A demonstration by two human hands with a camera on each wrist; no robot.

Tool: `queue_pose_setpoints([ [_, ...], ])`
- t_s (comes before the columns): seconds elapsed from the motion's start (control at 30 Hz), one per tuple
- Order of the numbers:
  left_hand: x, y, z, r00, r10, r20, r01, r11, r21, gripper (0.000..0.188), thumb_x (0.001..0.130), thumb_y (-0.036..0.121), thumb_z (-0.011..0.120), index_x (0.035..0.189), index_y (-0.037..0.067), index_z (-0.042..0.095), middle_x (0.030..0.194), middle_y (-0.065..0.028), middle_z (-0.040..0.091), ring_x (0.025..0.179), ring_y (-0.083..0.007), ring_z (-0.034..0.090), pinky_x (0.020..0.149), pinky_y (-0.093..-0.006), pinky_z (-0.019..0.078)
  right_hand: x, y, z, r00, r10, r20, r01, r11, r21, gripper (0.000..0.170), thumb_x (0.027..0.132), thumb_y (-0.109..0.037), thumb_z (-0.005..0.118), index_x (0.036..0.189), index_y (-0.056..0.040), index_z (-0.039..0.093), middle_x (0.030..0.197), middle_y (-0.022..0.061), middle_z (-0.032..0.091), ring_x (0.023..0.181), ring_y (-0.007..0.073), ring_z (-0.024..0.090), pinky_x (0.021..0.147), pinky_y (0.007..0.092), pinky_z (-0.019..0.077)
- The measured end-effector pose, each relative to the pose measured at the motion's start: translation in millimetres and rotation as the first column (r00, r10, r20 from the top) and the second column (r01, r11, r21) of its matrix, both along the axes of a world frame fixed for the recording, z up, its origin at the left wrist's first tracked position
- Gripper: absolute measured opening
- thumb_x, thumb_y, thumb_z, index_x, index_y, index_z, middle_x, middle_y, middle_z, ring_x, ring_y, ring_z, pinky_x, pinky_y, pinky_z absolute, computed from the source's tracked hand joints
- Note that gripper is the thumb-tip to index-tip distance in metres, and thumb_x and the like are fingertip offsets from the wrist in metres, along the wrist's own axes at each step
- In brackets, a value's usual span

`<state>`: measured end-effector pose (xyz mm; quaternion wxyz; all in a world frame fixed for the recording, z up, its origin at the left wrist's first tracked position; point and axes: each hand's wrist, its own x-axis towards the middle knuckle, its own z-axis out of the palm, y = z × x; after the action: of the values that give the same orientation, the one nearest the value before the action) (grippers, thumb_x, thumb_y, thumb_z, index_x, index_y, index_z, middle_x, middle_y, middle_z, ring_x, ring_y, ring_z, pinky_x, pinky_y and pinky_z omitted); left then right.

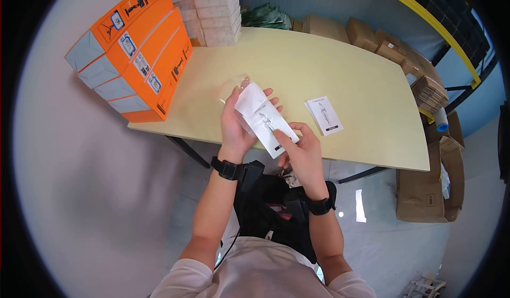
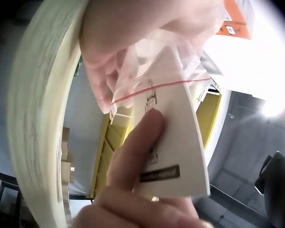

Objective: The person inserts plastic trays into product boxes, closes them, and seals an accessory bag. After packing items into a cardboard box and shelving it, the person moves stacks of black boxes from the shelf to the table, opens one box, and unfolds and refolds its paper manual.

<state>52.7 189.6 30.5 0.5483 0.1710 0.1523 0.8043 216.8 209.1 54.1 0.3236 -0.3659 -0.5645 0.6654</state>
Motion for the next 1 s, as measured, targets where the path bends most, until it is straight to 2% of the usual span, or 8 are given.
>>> queue_pose_setpoints([
  [0.07, -0.2, -1.3, -1.6, 1.000, -0.019, -0.011, 0.019, 1.000, 0.022, 0.051, 0.100, 0.046, 0.037, 0.138, 0.011, 0.040, 0.124, -0.0243, 0.052, 0.111, -0.0404, 0.056, 0.099, -0.0562, 0.0452, -5.5, 6.0, -1.5, 0.989, 0.122, -0.083, -0.126, 0.991, -0.044, 0.030, 0.091, -0.014, 0.066, 0.112, 0.0053, 0.057, 0.079, 0.0094, 0.065, 0.060, 0.0146, 0.064, 0.052, 0.0249, 0.0532],
  [0.27, 2.8, -4.8, 3.0, 1.000, 0.016, -0.012, -0.016, 1.000, -0.001, 0.058, 0.100, 0.048, 0.032, 0.143, 0.010, 0.035, 0.125, -0.0250, 0.051, 0.115, -0.0425, 0.054, 0.101, -0.0575, 0.0429, -12.9, -2.4, 1.1, 0.871, 0.073, -0.486, -0.213, 0.947, -0.240, 0.031, 0.093, -0.006, 0.060, 0.120, 0.0092, 0.055, 0.104, 0.0141, 0.064, 0.088, 0.0179, 0.068, 0.067, 0.0270, 0.0575],
  [0.5, 2.6, -4.5, 3.8, 1.000, 0.016, -0.002, -0.016, 1.000, -0.010, 0.062, 0.097, 0.049, 0.037, 0.143, 0.008, 0.036, 0.123, -0.0240, 0.052, 0.114, -0.0434, 0.054, 0.103, -0.0589, 0.0402, -24.3, -3.3, -14.7, 0.921, 0.001, -0.389, -0.093, 0.972, -0.216, 0.015, 0.091, -0.004, 0.062, 0.101, 0.0063, 0.057, 0.086, 0.0109, 0.069, 0.073, 0.0180, 0.070, 0.062, 0.0277, 0.0564],
  [0.7, 5.2, -7.1, 4.7, 0.995, 0.035, -0.090, -0.037, 0.999, -0.017, 0.058, 0.097, 0.042, 0.039, 0.140, 0.003, 0.038, 0.121, -0.0234, 0.054, 0.120, -0.0433, 0.050, 0.104, -0.0590, 0.0388, -48.0, -10.7, -15.7, 0.974, -0.129, -0.184, 0.152, 0.981, 0.121, 0.030, 0.083, -0.016, 0.076, 0.094, 0.0027, 0.056, 0.066, 0.0070, 0.064, 0.052, 0.0135, 0.059, 0.048, 0.0260, 0.0446],
  [0.77, 4.9, -6.7, 4.7, 0.996, 0.024, -0.083, -0.024, 1.000, -0.003, 0.058, 0.097, 0.041, 0.040, 0.140, 0.002, 0.037, 0.122, -0.0234, 0.054, 0.121, -0.0425, 0.050, 0.104, -0.0581, 0.0392, -47.7, -12.6, -16.7, 0.945, -0.296, 0.137, 0.187, 0.836, 0.516, 0.038, 0.078, -0.020, 0.079, 0.096, 0.0026, 0.055, 0.073, 0.0096, 0.063, 0.054, 0.0155, 0.056, 0.049, 0.0292, 0.0428],
  [0.8, 4.5, -6.3, 3.8, 0.997, 0.013, -0.073, -0.012, 1.000, 0.008, 0.057, 0.097, 0.039, 0.041, 0.140, 0.001, 0.037, 0.122, -0.0235, 0.054, 0.123, -0.0417, 0.049, 0.104, -0.0572, 0.0396, -47.9, -14.3, -19.0, 0.946, -0.296, 0.135, 0.187, 0.835, 0.517, 0.038, 0.078, -0.020, 0.079, 0.096, 0.0026, 0.055, 0.073, 0.0096, 0.063, 0.054, 0.0155, 0.056, 0.049, 0.0292, 0.0428],
  [0.87, 1.5, -4.4, 0.0, 0.998, -0.004, -0.067, 0.005, 1.000, 0.027, 0.057, 0.097, 0.038, 0.042, 0.140, 0.001, 0.037, 0.124, -0.0234, 0.054, 0.122, -0.0408, 0.050, 0.104, -0.0559, 0.0402, -50.0, -16.9, -23.6, 0.867, -0.498, 0.013, 0.362, 0.649, 0.668, 0.050, 0.075, -0.022, 0.081, 0.107, 0.0041, 0.053, 0.091, 0.0144, 0.060, 0.062, 0.0187, 0.057, 0.051, 0.0322, 0.0428],
  [1.0, -0.2, -2.7, -4.0, 0.984, -0.006, -0.179, 0.003, 1.000, -0.013, 0.057, 0.096, 0.035, 0.045, 0.142, 0.002, 0.036, 0.127, -0.0230, 0.052, 0.121, -0.0388, 0.051, 0.103, -0.0531, 0.0413, -49.7, -6.2, -22.2, 0.853, -0.511, -0.102, 0.410, 0.536, 0.738, 0.062, 0.075, -0.021, 0.081, 0.121, 0.0050, 0.048, 0.107, 0.0171, 0.055, 0.073, 0.0193, 0.060, 0.056, 0.0308, 0.0464],
])
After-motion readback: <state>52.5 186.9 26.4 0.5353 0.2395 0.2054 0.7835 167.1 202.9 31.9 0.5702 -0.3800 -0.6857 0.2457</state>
